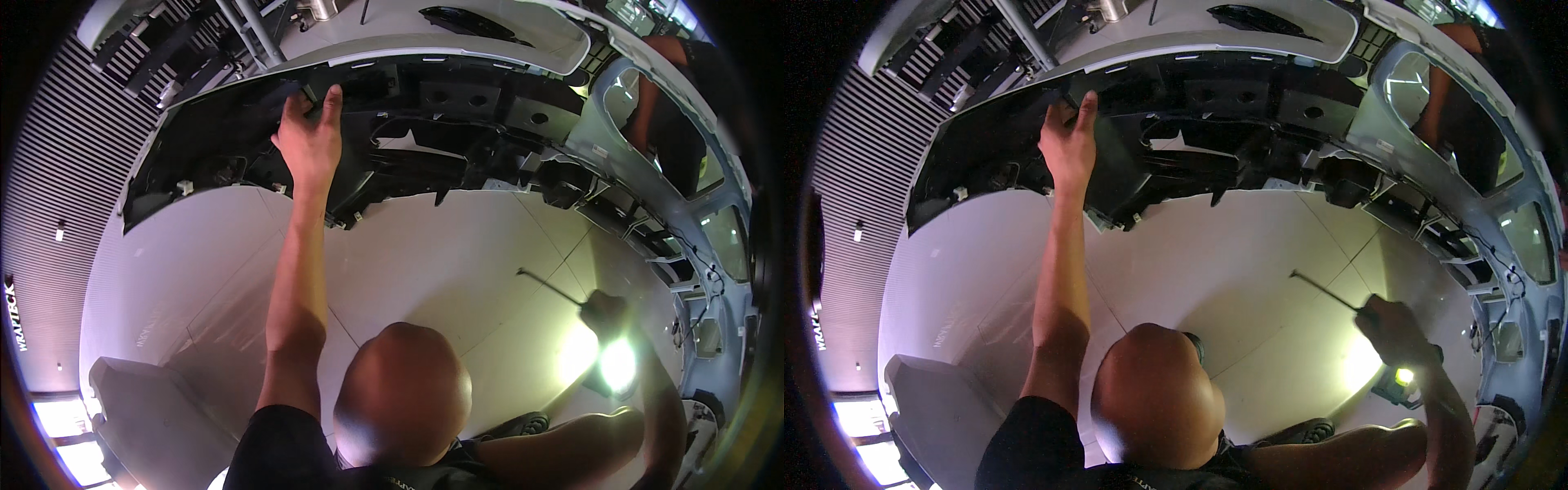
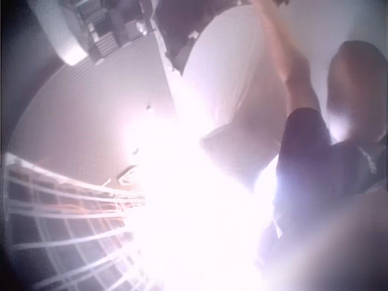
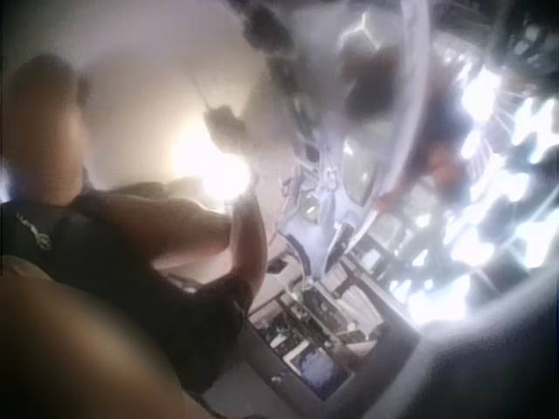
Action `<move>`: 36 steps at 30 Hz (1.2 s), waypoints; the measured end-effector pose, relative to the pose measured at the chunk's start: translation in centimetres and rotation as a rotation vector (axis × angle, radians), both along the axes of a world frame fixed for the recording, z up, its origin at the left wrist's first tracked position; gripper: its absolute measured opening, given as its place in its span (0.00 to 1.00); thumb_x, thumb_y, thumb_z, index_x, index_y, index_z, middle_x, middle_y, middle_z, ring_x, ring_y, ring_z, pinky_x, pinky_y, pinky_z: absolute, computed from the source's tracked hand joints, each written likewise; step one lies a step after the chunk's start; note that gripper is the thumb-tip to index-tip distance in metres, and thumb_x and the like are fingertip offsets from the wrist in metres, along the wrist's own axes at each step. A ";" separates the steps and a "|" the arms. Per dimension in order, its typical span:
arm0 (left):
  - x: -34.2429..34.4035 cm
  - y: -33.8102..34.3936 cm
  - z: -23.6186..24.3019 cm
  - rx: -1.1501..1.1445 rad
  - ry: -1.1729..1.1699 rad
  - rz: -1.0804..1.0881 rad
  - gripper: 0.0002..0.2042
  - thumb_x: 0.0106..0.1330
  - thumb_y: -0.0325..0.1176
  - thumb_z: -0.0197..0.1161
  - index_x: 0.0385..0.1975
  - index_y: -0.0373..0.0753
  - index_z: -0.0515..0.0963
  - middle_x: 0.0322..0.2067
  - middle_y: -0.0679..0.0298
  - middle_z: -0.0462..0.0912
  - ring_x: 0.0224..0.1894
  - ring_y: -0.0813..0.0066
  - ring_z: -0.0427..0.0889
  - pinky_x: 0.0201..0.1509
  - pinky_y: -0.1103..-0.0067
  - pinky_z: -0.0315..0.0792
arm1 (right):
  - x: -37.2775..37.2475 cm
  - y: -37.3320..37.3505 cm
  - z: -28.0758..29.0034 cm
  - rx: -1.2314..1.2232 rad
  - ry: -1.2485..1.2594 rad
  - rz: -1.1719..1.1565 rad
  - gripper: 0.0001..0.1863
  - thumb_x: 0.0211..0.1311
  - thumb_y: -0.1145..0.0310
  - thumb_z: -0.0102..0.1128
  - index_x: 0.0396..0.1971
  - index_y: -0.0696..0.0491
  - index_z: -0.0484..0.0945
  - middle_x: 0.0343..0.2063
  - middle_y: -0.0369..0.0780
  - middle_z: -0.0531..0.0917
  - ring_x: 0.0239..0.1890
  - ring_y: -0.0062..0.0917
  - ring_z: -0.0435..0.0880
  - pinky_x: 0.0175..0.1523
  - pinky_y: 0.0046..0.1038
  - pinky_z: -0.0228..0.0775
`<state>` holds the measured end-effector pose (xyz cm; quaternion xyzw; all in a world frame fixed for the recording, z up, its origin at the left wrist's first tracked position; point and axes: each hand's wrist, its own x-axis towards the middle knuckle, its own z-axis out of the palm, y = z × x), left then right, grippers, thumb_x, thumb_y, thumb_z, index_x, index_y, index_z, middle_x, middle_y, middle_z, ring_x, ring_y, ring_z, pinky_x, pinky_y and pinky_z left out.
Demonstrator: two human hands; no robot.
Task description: The person kneels in front of a car and removes the front bumper cover. They then use a pry tool to detach a black plastic grille insert from the bumper assembly, disconnecting clips and wires along the way.
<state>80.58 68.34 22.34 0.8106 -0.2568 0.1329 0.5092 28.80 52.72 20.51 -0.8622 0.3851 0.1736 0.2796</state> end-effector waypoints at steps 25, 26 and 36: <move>-12.9 -8.5 11.2 -0.231 0.408 -1.078 0.24 0.72 0.47 0.64 0.50 0.26 0.79 0.39 0.54 0.85 0.40 0.70 0.85 0.49 0.77 0.75 | 16.1 -12.9 20.7 -0.809 -0.888 0.042 0.23 0.73 0.53 0.58 0.59 0.52 0.77 0.46 0.49 0.84 0.48 0.39 0.84 0.56 0.40 0.73; -13.3 -11.1 12.1 -0.274 0.678 -1.118 0.24 0.72 0.48 0.64 0.46 0.27 0.79 0.37 0.55 0.85 0.38 0.70 0.85 0.43 0.79 0.75 | 16.0 -13.1 20.6 -0.957 -0.766 0.135 0.22 0.72 0.53 0.59 0.57 0.52 0.78 0.44 0.48 0.84 0.46 0.40 0.85 0.54 0.41 0.73; -12.5 -18.1 13.3 -0.339 1.066 -1.241 0.17 0.74 0.46 0.61 0.27 0.40 0.74 0.24 0.70 0.74 0.26 0.81 0.75 0.19 0.91 0.61 | 20.3 -11.8 20.8 -1.010 -0.553 0.534 0.23 0.70 0.52 0.59 0.51 0.57 0.72 0.38 0.52 0.84 0.42 0.49 0.85 0.47 0.46 0.75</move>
